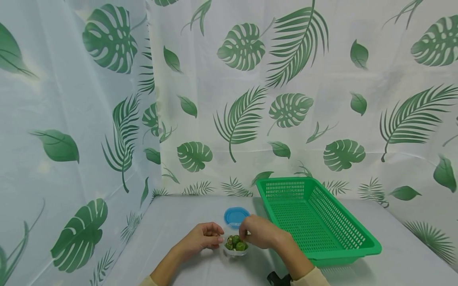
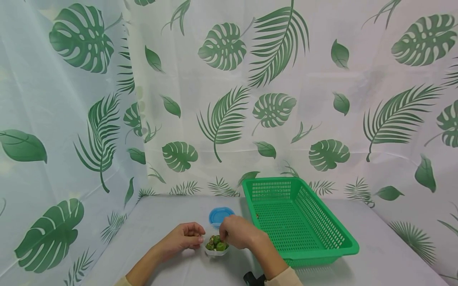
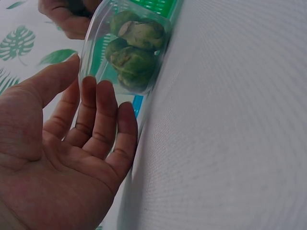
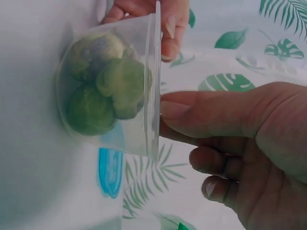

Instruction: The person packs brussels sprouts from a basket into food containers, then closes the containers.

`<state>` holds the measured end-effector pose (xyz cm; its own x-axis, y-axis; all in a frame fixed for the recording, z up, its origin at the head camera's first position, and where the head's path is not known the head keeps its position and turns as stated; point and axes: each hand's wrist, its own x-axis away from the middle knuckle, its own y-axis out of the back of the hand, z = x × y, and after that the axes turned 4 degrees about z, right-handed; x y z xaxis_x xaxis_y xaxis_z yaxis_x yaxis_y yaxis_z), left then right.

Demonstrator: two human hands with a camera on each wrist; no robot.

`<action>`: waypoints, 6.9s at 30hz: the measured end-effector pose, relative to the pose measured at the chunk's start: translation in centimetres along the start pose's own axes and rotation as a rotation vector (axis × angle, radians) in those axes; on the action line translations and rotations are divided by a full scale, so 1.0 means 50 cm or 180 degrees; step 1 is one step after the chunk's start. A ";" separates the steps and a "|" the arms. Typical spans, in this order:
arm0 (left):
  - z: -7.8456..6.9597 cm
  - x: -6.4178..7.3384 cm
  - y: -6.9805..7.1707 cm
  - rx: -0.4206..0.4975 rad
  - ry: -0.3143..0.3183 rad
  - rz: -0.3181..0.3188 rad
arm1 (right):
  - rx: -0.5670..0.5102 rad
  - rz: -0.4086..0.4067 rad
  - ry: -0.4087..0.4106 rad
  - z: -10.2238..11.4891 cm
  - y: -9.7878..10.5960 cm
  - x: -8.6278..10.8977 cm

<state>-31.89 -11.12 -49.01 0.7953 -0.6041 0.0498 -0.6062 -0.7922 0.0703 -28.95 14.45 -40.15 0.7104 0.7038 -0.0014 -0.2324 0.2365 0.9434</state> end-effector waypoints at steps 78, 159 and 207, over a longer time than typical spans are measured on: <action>0.008 -0.139 0.006 -0.0659 -0.0584 -0.1380 | -0.2680 -0.2737 -0.1043 -0.138 -0.150 -0.111; -0.073 -0.016 0.018 -0.0726 -0.0107 0.0332 | -0.2132 -0.2206 -0.0575 -0.074 -0.143 -0.023; -0.068 -0.017 0.011 -0.0965 -0.0164 0.0326 | -0.1993 -0.2023 -0.0534 -0.098 -0.162 -0.026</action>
<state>-32.89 -10.76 -45.64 0.7243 -0.6891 0.0221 -0.6484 -0.6699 0.3616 -31.25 14.91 -49.42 0.9042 0.2210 -0.3655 -0.0474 0.9023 0.4284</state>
